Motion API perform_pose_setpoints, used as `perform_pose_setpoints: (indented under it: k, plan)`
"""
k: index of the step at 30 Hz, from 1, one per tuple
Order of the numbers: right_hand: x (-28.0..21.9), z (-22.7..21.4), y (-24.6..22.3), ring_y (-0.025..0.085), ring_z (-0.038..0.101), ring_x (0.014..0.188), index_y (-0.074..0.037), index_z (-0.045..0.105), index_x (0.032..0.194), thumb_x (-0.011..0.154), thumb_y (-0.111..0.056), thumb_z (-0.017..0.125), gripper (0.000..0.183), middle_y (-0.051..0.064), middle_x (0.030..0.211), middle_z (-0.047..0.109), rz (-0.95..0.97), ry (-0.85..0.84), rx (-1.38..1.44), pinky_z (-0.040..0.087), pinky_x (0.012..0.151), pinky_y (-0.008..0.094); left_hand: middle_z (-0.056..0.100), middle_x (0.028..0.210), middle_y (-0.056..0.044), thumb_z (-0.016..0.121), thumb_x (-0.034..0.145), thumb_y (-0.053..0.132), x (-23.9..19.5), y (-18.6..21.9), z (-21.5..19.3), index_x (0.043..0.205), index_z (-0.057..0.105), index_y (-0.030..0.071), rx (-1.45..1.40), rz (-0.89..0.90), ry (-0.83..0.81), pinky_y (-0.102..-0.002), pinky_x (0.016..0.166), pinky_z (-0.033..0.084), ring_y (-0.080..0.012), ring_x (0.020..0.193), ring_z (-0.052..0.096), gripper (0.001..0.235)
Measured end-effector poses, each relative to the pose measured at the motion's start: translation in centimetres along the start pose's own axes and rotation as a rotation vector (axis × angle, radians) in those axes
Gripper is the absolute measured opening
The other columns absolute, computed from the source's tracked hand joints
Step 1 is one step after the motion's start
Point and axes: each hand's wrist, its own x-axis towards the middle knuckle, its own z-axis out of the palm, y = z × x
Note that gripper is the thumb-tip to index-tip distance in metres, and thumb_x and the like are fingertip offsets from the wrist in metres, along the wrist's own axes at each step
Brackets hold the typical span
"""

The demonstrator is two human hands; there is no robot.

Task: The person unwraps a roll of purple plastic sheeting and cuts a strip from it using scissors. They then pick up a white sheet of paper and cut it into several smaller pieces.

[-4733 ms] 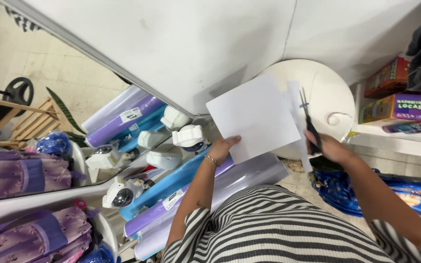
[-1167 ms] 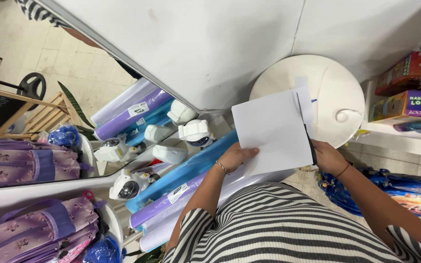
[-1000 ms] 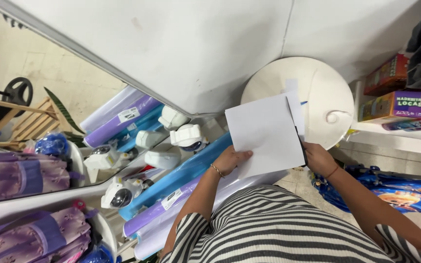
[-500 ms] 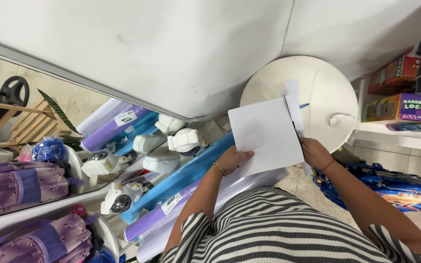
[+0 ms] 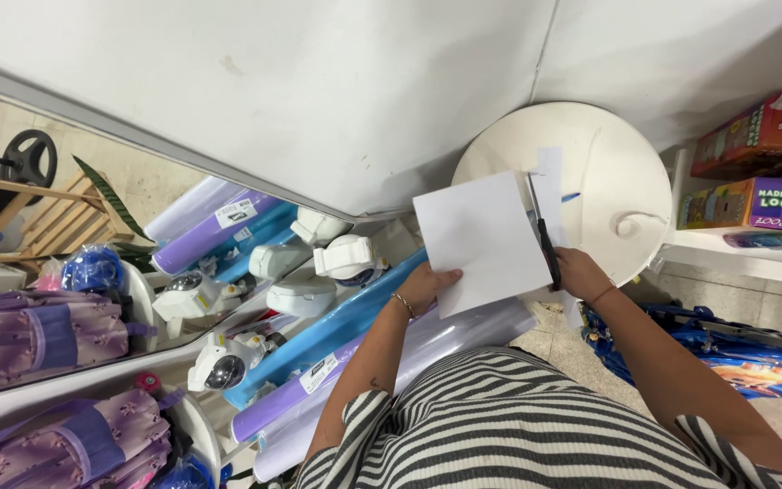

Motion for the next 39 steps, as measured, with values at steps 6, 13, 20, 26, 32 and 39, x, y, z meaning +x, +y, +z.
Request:
perform_pose_setpoints:
  k: [6,13,20,26,32,39]
  plan:
    - [-10.3,-4.6,-7.7,0.048,0.065,0.097,0.008,0.071,0.096,0.101,-0.061,0.045,0.074,0.036,0.092,0.074,0.095,-0.195,0.371,0.048,0.093,0.054,0.077,0.095,-0.013,0.087,0.087,0.024,-2.4,2.9,-0.4,0.104,0.075,0.005,0.007,0.158,0.122,-0.043,0.074,0.064,-0.0229,0.083,0.074,0.029]
    - [-16.6,-4.7,-10.5,0.045,0.075,0.096,-0.005,0.073,0.094,0.093,-0.060,0.056,0.057,0.023,0.085,0.081,0.020,-0.261,0.106,0.054,0.091,0.048,0.077,0.099,-0.010,0.081,0.092,0.031,-7.6,7.6,0.5,0.116,0.075,0.007,0.180,0.401,0.264,-0.040,0.082,0.059,-0.0185,0.087,0.071,0.034]
    - [-17.7,-6.3,-15.4,0.041,0.074,0.095,-0.013,0.065,0.096,0.090,-0.072,0.050,0.061,0.015,0.084,0.079,-0.044,-0.264,-0.133,0.053,0.085,0.046,0.076,0.099,-0.010,0.080,0.093,0.026,-9.5,7.2,2.1,0.119,0.073,0.007,0.220,0.564,0.188,-0.038,0.084,0.058,-0.0153,0.087,0.068,0.033]
    - [-18.6,-6.4,-16.2,0.041,0.074,0.087,-0.011,0.065,0.086,0.090,-0.069,0.050,0.059,0.015,0.076,0.079,-0.026,-0.243,-0.118,0.053,0.079,0.045,0.075,0.103,-0.010,0.078,0.096,0.020,-10.0,6.4,2.4,0.125,0.071,0.003,0.176,0.637,0.140,-0.039,0.088,0.056,-0.0136,0.090,0.063,0.034]
    - [-18.8,-5.2,-15.6,0.036,0.074,0.072,-0.012,0.067,0.071,0.091,-0.068,0.051,0.062,0.010,0.060,0.076,-0.006,-0.160,-0.111,0.052,0.071,0.041,0.076,0.098,-0.008,0.078,0.096,0.019,-10.3,6.5,2.9,0.121,0.073,0.003,0.143,0.653,0.133,-0.035,0.084,0.056,-0.0112,0.085,0.063,0.031]
    - [-19.4,-5.2,-16.9,0.042,0.073,0.074,-0.009,0.068,0.073,0.094,-0.065,0.048,0.063,0.017,0.064,0.076,-0.045,-0.179,-0.055,0.052,0.070,0.046,0.074,0.092,-0.006,0.077,0.095,0.018,-11.6,7.2,2.9,0.116,0.075,0.006,0.192,0.580,0.075,-0.033,0.079,0.057,-0.0114,0.080,0.065,0.024]
